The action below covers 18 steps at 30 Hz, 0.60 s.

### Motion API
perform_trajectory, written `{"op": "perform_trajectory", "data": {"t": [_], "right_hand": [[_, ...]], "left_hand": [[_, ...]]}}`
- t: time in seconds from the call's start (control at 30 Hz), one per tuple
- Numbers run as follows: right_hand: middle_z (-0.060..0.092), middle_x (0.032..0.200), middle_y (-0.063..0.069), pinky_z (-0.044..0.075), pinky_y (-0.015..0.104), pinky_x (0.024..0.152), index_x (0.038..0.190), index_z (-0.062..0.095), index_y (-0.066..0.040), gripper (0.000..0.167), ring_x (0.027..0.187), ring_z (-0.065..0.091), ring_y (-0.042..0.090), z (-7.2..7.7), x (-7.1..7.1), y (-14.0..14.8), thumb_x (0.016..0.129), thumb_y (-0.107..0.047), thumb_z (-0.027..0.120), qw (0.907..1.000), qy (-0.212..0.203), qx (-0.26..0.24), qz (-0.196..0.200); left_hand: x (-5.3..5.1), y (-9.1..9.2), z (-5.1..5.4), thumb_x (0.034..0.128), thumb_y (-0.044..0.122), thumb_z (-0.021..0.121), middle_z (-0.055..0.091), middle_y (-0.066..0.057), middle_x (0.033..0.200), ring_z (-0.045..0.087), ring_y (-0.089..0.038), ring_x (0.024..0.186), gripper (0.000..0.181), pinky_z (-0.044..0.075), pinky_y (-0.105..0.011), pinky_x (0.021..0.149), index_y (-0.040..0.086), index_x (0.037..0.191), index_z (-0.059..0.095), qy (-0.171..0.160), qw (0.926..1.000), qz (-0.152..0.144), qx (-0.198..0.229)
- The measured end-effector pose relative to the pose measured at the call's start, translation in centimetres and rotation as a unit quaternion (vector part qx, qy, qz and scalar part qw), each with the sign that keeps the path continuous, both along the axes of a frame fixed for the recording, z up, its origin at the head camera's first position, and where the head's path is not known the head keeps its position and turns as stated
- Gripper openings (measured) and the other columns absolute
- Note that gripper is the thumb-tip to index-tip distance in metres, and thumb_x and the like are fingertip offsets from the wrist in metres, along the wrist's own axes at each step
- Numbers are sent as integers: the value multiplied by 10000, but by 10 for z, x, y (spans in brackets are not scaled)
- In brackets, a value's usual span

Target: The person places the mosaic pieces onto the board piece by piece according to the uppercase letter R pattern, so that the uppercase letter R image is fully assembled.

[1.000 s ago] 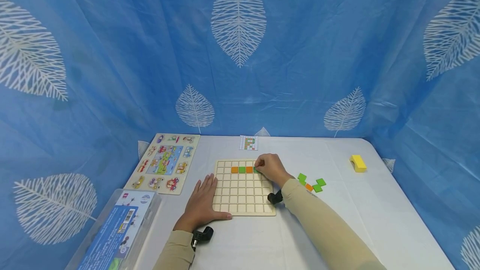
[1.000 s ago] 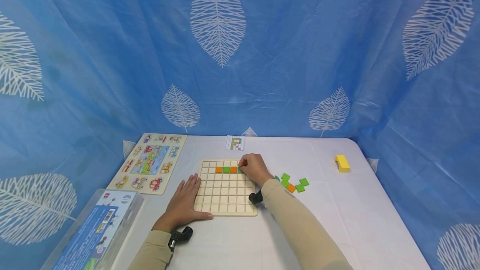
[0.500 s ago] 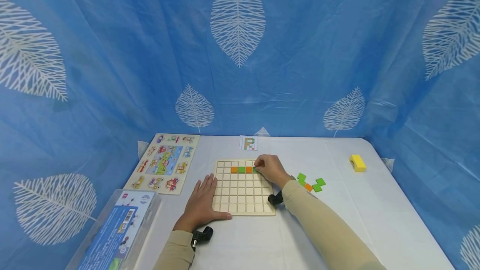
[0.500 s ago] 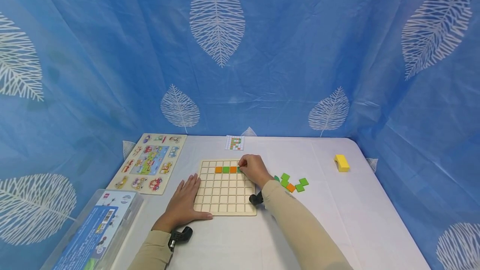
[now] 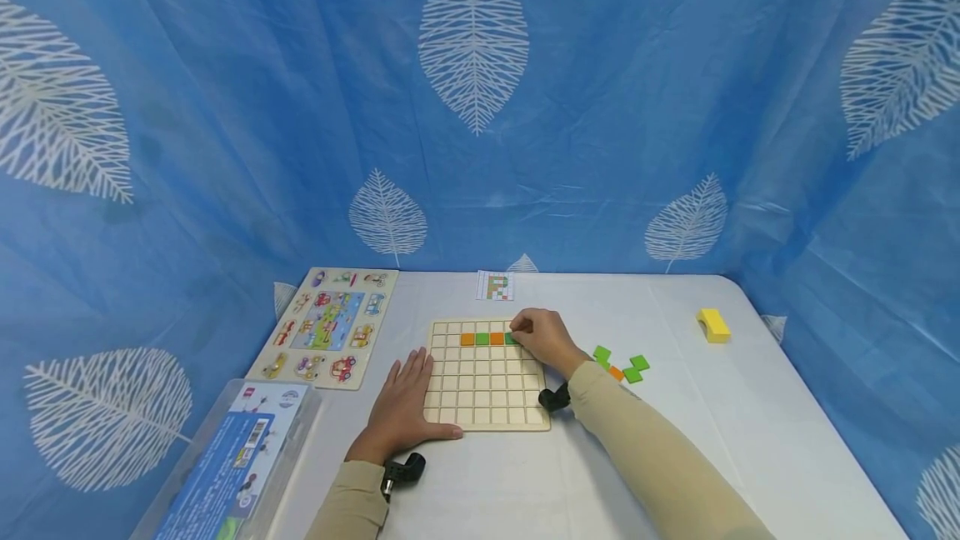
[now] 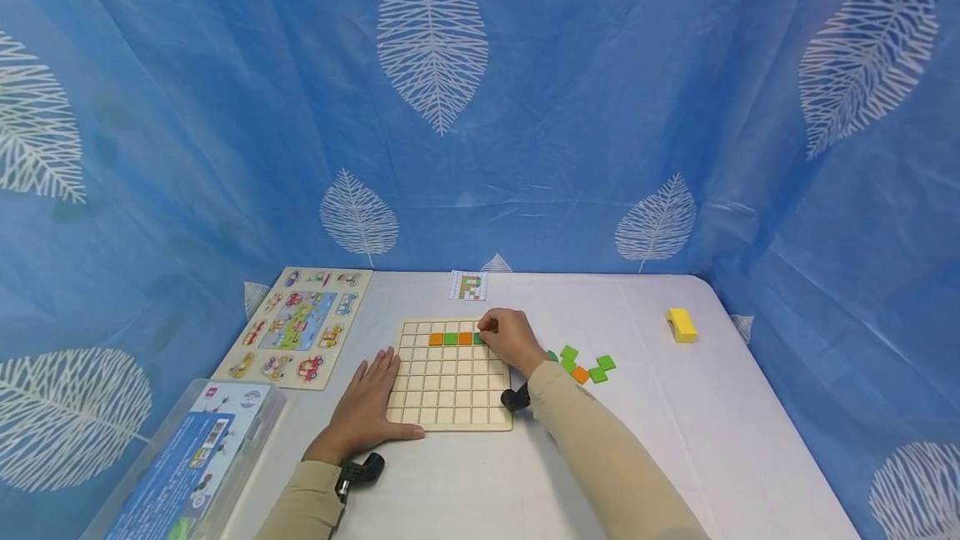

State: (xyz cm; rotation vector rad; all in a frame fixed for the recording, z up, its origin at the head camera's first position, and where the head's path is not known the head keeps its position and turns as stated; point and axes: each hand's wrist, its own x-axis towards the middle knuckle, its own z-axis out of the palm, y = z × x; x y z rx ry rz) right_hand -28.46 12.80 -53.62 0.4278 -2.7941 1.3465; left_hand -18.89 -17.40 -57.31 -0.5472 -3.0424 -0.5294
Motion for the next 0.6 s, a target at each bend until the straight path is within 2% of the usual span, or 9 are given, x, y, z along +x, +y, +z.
{"op": "perform_trajectory", "data": {"t": [0.2,0.6], "right_hand": [[707,902,-23,594,386,799,1004,769,-67,51,860,685,148,1,4,3,960,-48,787,9999,-53,-122,-47],[711,905,-35,589,385,789,1013,772,-71,53,858,675,144,0,6,10,963,-57,786,9996,-140,-210,-133]], "left_hand": [[-1,0,0,612,983,663,192,-161,1725,125,-320,1589,1497,72,-512,1272,-6,1657,254,21,9999,32,-100],[-1,0,0,610,980,667,181,-160,1727,122,-315,1590,1497,82,-505,1272,-2,1660,248,0,9999,35,-106]]}}
